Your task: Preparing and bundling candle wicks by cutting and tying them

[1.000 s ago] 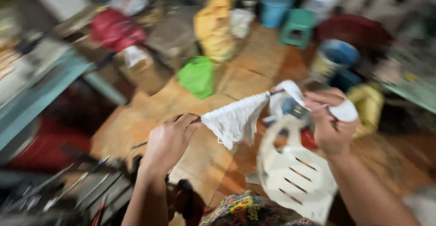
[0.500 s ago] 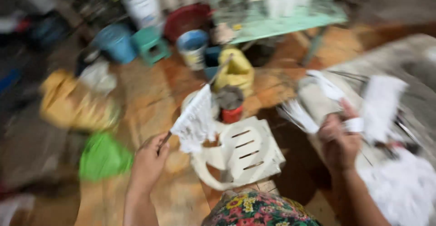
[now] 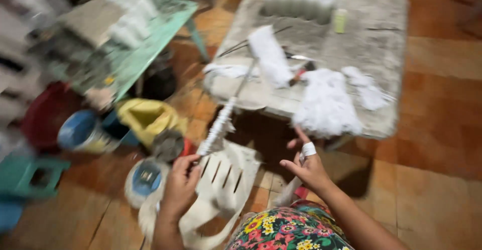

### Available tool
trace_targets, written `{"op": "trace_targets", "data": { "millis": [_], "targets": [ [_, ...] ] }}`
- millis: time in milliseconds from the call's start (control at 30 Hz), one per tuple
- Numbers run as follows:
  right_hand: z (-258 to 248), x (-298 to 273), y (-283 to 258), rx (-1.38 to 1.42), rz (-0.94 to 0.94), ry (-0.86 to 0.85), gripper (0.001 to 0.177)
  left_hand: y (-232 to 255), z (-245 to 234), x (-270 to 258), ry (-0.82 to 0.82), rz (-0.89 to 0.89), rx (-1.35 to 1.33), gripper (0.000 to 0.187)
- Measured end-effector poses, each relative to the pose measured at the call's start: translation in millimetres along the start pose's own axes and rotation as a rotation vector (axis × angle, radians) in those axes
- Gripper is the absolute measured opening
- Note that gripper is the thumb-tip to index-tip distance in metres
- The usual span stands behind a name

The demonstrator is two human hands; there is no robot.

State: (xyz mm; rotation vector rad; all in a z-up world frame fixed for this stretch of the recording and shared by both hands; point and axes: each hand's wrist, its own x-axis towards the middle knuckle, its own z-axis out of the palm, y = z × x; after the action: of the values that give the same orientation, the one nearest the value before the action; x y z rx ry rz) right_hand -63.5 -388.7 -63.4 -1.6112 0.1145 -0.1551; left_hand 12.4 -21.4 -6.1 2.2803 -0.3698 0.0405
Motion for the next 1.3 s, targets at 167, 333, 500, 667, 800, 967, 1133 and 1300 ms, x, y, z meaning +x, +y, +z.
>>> {"op": "trace_targets", "data": {
  "millis": [167,333,500,667,800,967,1133,1300],
  "targets": [
    [-76,19,-7,-0.385,-0.036,0.291,0.146,81,94,68,-0.291,0.164,-0.137,0.028],
    [-152,45,13,-0.542,0.134,0.344,0.167,161,195,112,-0.542,0.258,-0.323,0.037],
    [-214,52,42,-0.465,0.188,0.533,0.138,222,263,142,-0.76,0.364,-0.338,0.038],
    [-260,22,79,-0.33,0.283,0.747,0.101,242,329,164,-0.878,0.419,-0.34,0.035],
    [-283,-3,108,-0.197,0.339,0.938,0.067,267,364,186,-1.025,0.459,-0.281,0.041],
    [-307,-26,109,-0.27,0.362,1.045,0.112,249,437,232,-1.055,0.474,-0.366,0.035],
    [-297,-21,80,0.065,0.395,1.217,0.08,208,496,308,-0.869,0.432,-0.242,0.038],
    [-368,-36,257,0.547,-0.193,0.822,0.084,106,588,371,-0.699,0.434,-0.16,0.044]
  ]
}}
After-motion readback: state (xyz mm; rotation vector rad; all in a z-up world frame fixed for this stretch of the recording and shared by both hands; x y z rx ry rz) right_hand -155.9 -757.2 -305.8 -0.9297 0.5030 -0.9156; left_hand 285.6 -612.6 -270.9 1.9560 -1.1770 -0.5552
